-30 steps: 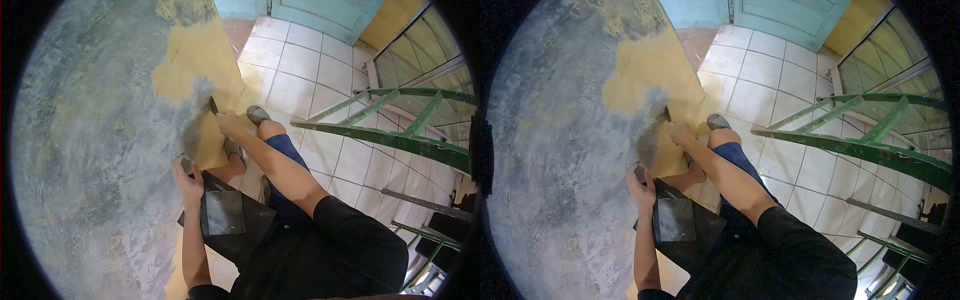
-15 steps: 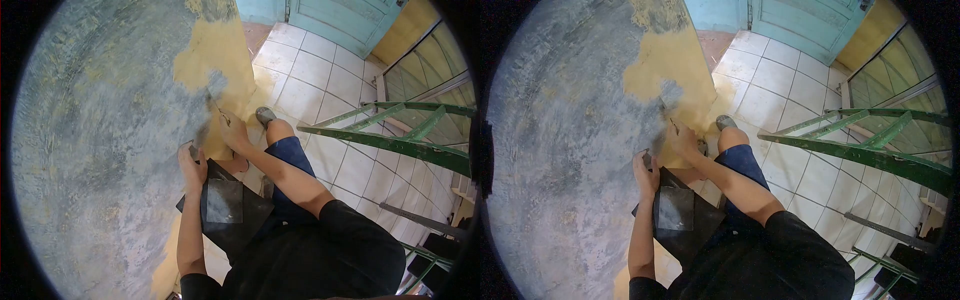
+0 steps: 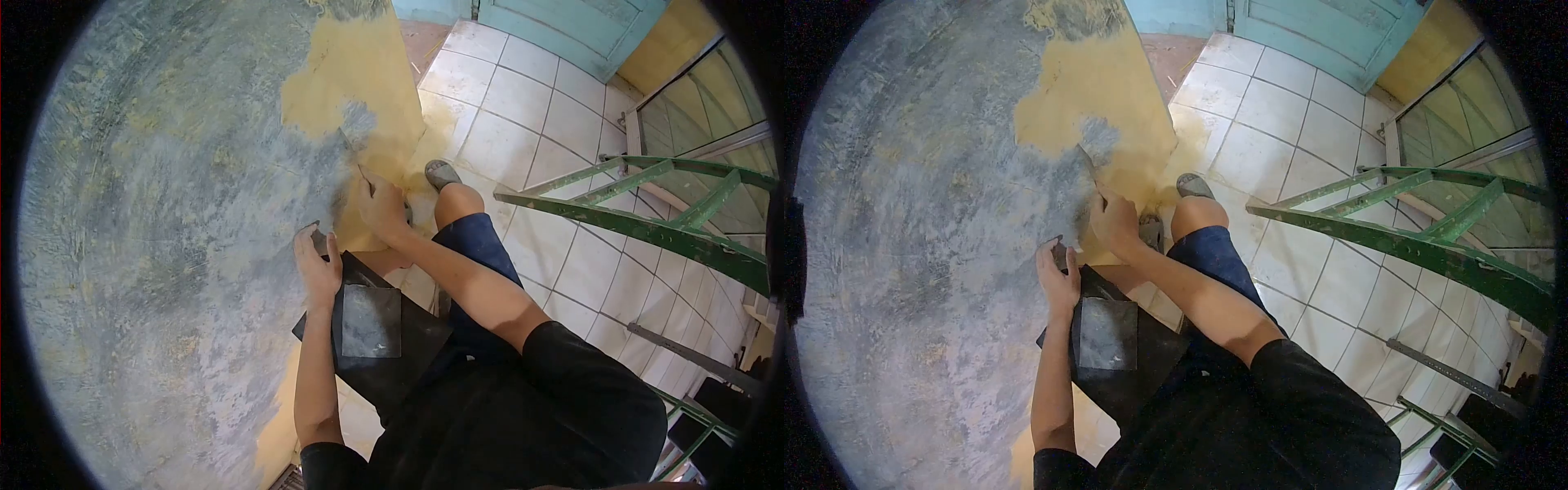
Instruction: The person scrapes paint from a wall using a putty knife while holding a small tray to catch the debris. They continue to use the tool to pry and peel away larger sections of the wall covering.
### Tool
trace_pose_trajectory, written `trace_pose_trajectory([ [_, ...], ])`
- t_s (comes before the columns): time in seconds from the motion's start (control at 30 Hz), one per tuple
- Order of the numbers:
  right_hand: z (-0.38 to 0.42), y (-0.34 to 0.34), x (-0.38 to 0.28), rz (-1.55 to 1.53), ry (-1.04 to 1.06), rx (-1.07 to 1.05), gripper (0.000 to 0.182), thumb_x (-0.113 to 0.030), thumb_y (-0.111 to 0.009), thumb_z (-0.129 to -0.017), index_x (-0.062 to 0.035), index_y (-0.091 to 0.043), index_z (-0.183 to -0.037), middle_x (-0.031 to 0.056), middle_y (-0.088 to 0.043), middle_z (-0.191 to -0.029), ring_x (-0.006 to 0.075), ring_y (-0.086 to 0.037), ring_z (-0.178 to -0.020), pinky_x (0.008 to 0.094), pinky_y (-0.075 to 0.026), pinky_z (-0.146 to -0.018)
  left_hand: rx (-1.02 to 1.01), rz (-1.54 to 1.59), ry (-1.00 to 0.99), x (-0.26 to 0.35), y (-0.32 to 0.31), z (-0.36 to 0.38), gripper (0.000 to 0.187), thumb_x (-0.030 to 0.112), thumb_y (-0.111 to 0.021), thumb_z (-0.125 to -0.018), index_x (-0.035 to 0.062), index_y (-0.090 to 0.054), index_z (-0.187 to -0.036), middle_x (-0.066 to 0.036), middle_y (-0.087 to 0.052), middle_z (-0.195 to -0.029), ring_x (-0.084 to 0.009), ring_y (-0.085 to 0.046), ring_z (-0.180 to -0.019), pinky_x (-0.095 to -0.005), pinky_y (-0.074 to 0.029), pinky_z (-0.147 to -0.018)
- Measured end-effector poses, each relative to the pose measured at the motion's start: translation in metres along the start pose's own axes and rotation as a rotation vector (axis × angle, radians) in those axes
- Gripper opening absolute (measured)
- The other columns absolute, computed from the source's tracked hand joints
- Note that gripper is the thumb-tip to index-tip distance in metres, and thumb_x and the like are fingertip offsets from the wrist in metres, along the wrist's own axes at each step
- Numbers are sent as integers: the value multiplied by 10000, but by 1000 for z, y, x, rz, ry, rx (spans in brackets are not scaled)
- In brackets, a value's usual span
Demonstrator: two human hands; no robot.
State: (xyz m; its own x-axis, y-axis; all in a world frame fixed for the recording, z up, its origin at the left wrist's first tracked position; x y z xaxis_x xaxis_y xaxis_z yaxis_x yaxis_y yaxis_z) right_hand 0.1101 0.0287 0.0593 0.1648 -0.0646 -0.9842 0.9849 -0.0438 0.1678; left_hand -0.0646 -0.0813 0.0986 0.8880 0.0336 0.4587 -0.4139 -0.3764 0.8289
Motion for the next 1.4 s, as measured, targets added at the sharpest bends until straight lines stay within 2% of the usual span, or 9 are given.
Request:
trace_pose_trajectory([
  [0.13,-36,14,7,88,27,104,371,-222,-508,-966,-20,-659,-1238,236,-653,-765,258,-669,-660,381,-498,-643,26,23,-11,6,3,1,336,183,-626,-931,-16,-553,-1192,-228,-577,-1165,-412,-549,-1102,-475,-423,-980],
  [0.23,-32,18,-4,20,-24,-37,369,-225,-508,-966,-12,-656,-1228,242,-656,-782,273,-670,-672,397,-504,-655,19,10,-14,1,1,0,336,186,-626,-932,-17,-553,-1190,-229,-581,-1166,-412,-550,-1102,-473,-422,-981],
  [0.3,-9,8,-6,40,-8,-73,325,-246,-522,-944,-53,-684,-1149,264,-660,-815,422,-668,-758,488,-520,-709,14,13,-22,1,0,-2,338,189,-628,-931,-16,-555,-1190,-230,-581,-1167,-415,-549,-1103,-474,-422,-982],
  [0.5,-30,9,4,24,-35,48,281,-221,-507,-941,-63,-701,-1067,262,-663,-833,460,-652,-795,512,-511,-721,9,0,-13,4,-2,1,345,199,-630,-932,-15,-557,-1193,-232,-583,-1166,-420,-544,-1108,-477,-420,-983],
  [0.93,-14,5,-7,82,-24,-78,312,-256,-510,-956,-58,-697,-1107,248,-674,-855,390,-685,-768,451,-518,-724,13,19,-26,1,-2,-3,342,210,-616,-941,-11,-559,-1195,-232,-583,-1164,-418,-545,-1097,-476,-421,-970],
  [1.03,-30,13,2,48,-34,27,339,-251,-519,-955,-68,-690,-1184,243,-670,-818,345,-690,-730,424,-514,-702,-15,12,0,3,-3,-2,343,215,-615,-943,-11,-559,-1194,-231,-583,-1168,-416,-545,-1101,-478,-420,-975],
  [1.13,-11,2,-2,183,-15,-110,382,-243,-528,-952,-61,-660,-1260,245,-658,-783,318,-684,-698,413,-504,-677,14,-4,-32,4,-1,-3,346,216,-623,-941,-12,-559,-1194,-227,-584,-1173,-414,-546,-1102,-475,-420,-976],
  [1.2,1,11,-18,23,-39,-107,320,-268,-543,-944,-7,-708,-1028,293,-647,-791,455,-664,-773,511,-516,-698,29,-14,-48,5,-2,-5,340,228,-626,-949,-6,-563,-1188,-221,-588,-1164,-404,-557,-1087,-466,-433,-960],
  [1.4,-26,1,5,98,-3,-31,350,-287,-562,-930,29,-712,-935,310,-645,-771,468,-670,-772,520,-535,-722,39,-1,-76,14,-1,-4,338,243,-634,-954,2,-571,-1182,-218,-595,-1144,-406,-567,-1062,-457,-447,-945],
])
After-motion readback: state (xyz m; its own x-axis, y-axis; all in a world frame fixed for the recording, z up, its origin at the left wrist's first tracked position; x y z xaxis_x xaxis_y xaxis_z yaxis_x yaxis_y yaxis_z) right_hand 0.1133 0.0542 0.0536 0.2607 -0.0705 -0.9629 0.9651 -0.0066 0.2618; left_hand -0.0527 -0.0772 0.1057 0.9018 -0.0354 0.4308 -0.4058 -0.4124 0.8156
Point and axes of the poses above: each hand's wrist, its own z-axis away from the middle knuckle, its own y-axis out of the back of the hand, x = y × z, the point moved 9 cm from there along -z, towards the middle knuckle
